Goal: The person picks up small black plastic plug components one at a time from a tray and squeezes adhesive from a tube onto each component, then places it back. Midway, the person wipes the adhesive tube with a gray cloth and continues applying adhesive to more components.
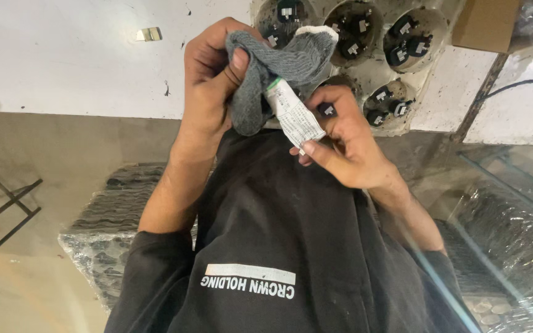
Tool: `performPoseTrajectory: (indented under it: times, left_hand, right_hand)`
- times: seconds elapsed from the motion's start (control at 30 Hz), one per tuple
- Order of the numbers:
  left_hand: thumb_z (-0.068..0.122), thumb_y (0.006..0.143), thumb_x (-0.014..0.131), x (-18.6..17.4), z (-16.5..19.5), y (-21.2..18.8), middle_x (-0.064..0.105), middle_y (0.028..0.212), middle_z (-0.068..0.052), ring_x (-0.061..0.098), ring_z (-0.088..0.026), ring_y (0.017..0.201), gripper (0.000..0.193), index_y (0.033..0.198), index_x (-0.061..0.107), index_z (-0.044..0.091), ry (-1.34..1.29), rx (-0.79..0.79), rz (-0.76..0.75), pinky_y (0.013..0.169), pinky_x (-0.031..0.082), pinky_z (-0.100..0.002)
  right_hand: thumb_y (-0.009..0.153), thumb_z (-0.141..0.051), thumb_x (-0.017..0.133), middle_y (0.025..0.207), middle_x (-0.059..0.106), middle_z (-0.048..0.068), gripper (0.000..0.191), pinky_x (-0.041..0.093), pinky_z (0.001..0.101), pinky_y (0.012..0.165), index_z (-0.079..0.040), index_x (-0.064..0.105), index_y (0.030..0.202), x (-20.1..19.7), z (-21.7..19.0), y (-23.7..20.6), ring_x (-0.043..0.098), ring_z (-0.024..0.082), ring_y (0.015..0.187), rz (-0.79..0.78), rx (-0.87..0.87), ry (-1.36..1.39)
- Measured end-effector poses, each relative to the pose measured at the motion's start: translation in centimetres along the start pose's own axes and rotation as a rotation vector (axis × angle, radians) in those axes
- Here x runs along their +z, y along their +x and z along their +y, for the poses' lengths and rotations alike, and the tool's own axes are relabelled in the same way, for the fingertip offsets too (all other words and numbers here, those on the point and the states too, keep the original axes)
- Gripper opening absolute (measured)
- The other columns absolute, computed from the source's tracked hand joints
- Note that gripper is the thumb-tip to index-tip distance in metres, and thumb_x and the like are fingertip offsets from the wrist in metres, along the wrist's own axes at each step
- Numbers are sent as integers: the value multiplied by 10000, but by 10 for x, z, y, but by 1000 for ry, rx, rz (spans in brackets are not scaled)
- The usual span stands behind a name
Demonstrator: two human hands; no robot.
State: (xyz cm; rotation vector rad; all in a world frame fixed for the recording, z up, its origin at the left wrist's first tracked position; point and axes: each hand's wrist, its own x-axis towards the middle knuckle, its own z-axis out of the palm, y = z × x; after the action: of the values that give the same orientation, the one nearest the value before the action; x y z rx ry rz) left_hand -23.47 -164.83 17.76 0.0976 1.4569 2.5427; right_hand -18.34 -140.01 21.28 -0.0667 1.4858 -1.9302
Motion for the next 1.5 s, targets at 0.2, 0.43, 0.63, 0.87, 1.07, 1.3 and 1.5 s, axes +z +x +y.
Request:
performPoseTrajectory:
  times: [0.2, 0.43, 0.63, 0.87, 1.07, 1.3, 1.5]
  left_hand:
    - [345, 1147, 635, 9, 11, -9, 692, 1003, -56, 642, -97, 902, 345, 1118, 648, 2, -209, -119, -3, 844, 506, -223]
    - [405, 1129, 644, 22, 32, -21, 694, 1058, -86, 659, -131, 965, 407, 1107, 640, -1, -214, -109, -1, 906, 518, -240]
    - [395, 1097, 708, 27, 52, -24, 694, 1040, -101, 671, -151, 973, 412, 1092, 641, -11, -110, 2, 15, 891, 518, -255]
    - [400, 1061, 729, 36, 66, -19, 707, 1026, -99, 707, -166, 993, 414, 1117, 655, -4, 57, 113, -38, 955, 578, -278]
    - [393, 1069, 705, 41, 73, -22, 707, 1037, -92, 715, -162, 967, 400, 1087, 656, -3, 130, 115, -44, 917, 577, -273]
    - [371, 1123, 708, 42, 72, -23, 694, 1023, -109, 676, -174, 953, 399, 1116, 646, -23, -43, 32, -27, 896, 548, -278]
    - [388, 1145, 687, 42, 80, -27, 712, 1049, -94, 708, -146, 990, 397, 1128, 649, -6, 0, 39, -64, 901, 553, -251]
  right_hand:
    - [939, -56, 789, 1018, 778, 90, 158, 606, 334, 723, -98, 678, 1044, 3, -21, 0, 771, 204, 902, -167, -608, -578]
    - [831, -149, 837, 928, 727, 148, 261, 619, 385, 665, -86, 735, 1063, 0, -32, 10, 750, 299, 808, -231, -948, -668]
    - [778, -18, 893, 827, 694, 100, 230, 511, 333, 571, -99, 739, 929, 21, -15, 4, 694, 223, 690, 104, -774, -684]
    - [787, 103, 851, 892, 709, 125, 251, 536, 314, 599, -91, 733, 894, 19, 0, 4, 722, 220, 792, 185, -662, -597]
    - [823, 112, 813, 893, 721, 144, 250, 603, 315, 627, -93, 672, 845, 24, 8, 8, 753, 227, 773, 196, -695, -486]
    - [747, -47, 908, 733, 684, 83, 327, 588, 348, 608, -104, 649, 938, 28, -3, 6, 725, 236, 689, 126, -920, -588]
    - [808, -32, 896, 744, 685, 77, 367, 592, 353, 642, -127, 565, 936, 30, -9, 5, 729, 225, 701, 107, -859, -534]
